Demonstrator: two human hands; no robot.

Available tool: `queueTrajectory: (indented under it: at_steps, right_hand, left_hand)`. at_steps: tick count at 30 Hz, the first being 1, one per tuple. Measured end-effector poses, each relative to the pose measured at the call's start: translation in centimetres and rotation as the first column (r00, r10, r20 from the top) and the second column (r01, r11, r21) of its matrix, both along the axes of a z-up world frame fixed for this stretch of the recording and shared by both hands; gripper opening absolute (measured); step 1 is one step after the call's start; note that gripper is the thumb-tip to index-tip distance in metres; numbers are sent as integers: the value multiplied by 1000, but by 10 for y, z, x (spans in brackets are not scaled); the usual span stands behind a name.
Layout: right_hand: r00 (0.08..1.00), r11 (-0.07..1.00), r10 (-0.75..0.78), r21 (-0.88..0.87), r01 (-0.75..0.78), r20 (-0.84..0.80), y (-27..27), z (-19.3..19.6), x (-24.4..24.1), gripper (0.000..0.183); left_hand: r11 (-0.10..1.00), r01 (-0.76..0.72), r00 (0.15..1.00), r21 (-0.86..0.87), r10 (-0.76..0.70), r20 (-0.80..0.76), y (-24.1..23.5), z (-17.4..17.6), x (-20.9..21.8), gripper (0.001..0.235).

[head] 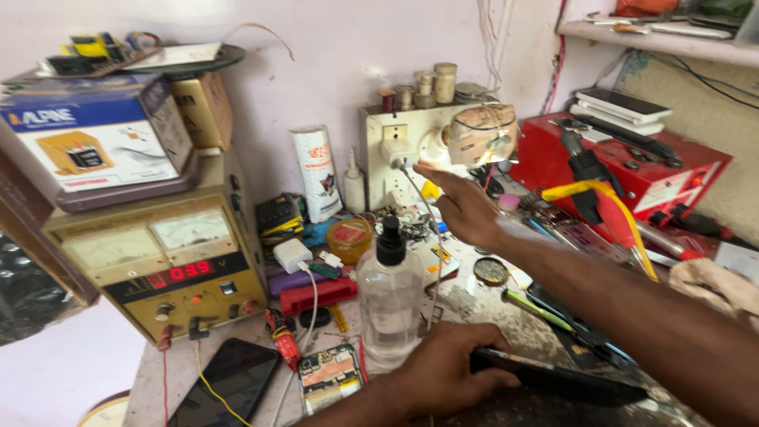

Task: The person handles a disassembled smartphone, connects a charging cable, and uses a metal tool to press along the device's edge. They repeatedly open and close the phone while it is connected to a power supply, checking the screen for response.

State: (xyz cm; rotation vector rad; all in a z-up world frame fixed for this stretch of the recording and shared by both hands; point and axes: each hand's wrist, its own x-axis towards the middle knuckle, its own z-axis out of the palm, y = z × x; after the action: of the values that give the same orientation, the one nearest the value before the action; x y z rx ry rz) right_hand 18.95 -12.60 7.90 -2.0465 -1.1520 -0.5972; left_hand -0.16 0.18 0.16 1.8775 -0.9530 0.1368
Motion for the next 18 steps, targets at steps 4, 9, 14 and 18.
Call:
queueTrajectory:
  at_steps: [4,9,14,18]
  right_hand:
    - [983,990,-61,-135,38,-172,-58,7,-71,42]
    - [848,932,-334,-11,361,-412,-144,6,-169,43]
    - [716,639,-228,454,621,-659,-173,-57,-225,46]
    - [864,583,-189,655,481,-466,-168,-98,-236,40]
  left_hand:
    - [999,24,999,-43,-25,-26,-2,4,-1,22]
    - [999,19,999,-31,-20,-39,-2,9,-2,22]
    - [1000,-2,997,-29,0,-80,-3,12,-4,23]
    - [1000,-26,994,-3,26,-108,-4,13,-4,23]
